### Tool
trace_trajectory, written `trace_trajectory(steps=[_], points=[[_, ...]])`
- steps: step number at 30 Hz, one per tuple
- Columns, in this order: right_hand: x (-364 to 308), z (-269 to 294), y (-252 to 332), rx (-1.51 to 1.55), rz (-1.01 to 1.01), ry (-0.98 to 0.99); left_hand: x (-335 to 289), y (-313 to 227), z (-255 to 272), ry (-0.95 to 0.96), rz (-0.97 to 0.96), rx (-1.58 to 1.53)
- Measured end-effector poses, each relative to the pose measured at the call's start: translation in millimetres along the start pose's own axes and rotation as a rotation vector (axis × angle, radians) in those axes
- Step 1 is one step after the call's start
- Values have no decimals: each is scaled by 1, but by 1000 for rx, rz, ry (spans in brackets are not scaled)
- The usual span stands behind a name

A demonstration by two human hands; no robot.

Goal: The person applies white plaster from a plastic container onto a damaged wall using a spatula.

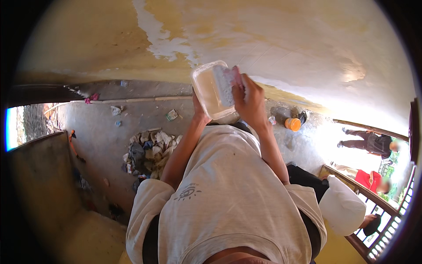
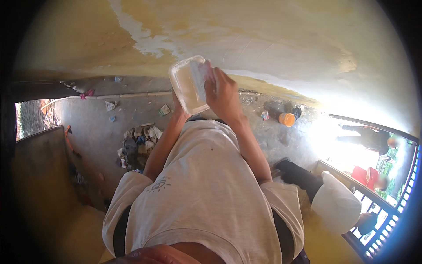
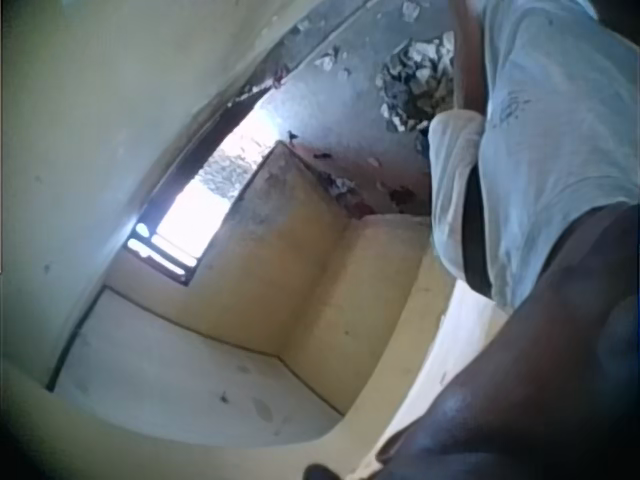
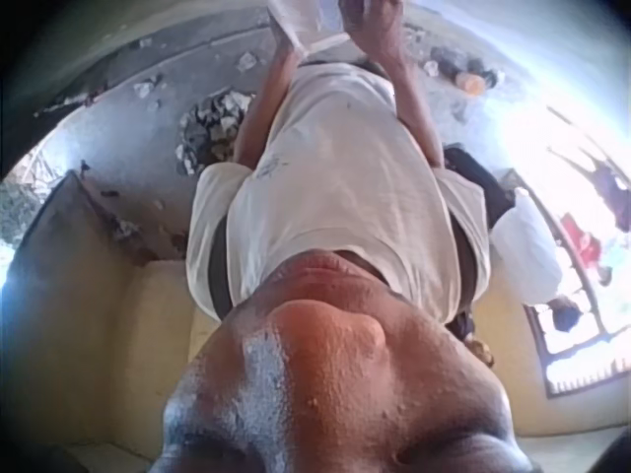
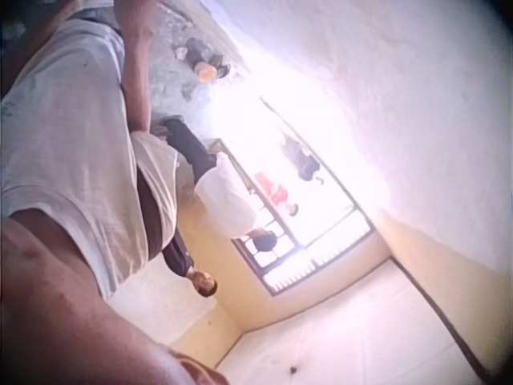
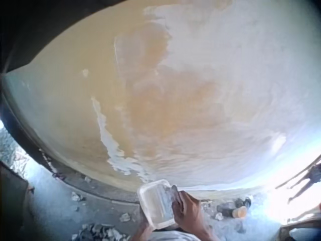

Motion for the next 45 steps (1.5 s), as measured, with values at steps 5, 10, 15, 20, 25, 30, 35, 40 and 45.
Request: trace_trajectory(steps=[5, 10, 15, 20, 25, 30, 35, 40, 45], points=[[-1, -12, -15, -66, -13, 27, -6, -4, 23, -90, -26, 118], [0, -26, -1, 8, 13, 39, -5, -4, 27, -138, -28, 126], [-1, -15, -11, -39, -43, 12, -8, -3, 49, -69, -26, 150], [-5, -38, -18, -70, -20, 42, -8, -3, 44, -80, -22, 159], [-1, -27, -1, -52, -17, 37, -12, -7, 42, -98, -17, 87], [-5, -38, -15, -99, 29, -23, -9, -6, 54, -110, -21, 190], [-1, -36, -4, -61, 22, 1, -9, -7, 37, -144, 15, 83], [0, -29, -10, -133, -47, 12, -3, -5, 57, -123, 7, 97], [-7, -53, -19, -139, -27, 63, -4, 1, 56, -149, -2, 122]])
Point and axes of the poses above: each hand's wrist, its own x-axis towards the middle knuckle, its own z-axis out of the back of the hand, y = z × x, the point moved 3 cm from there along x, towards the middle knuckle, and after that the axes turned 4 degrees about y, right-handed, at the moved point
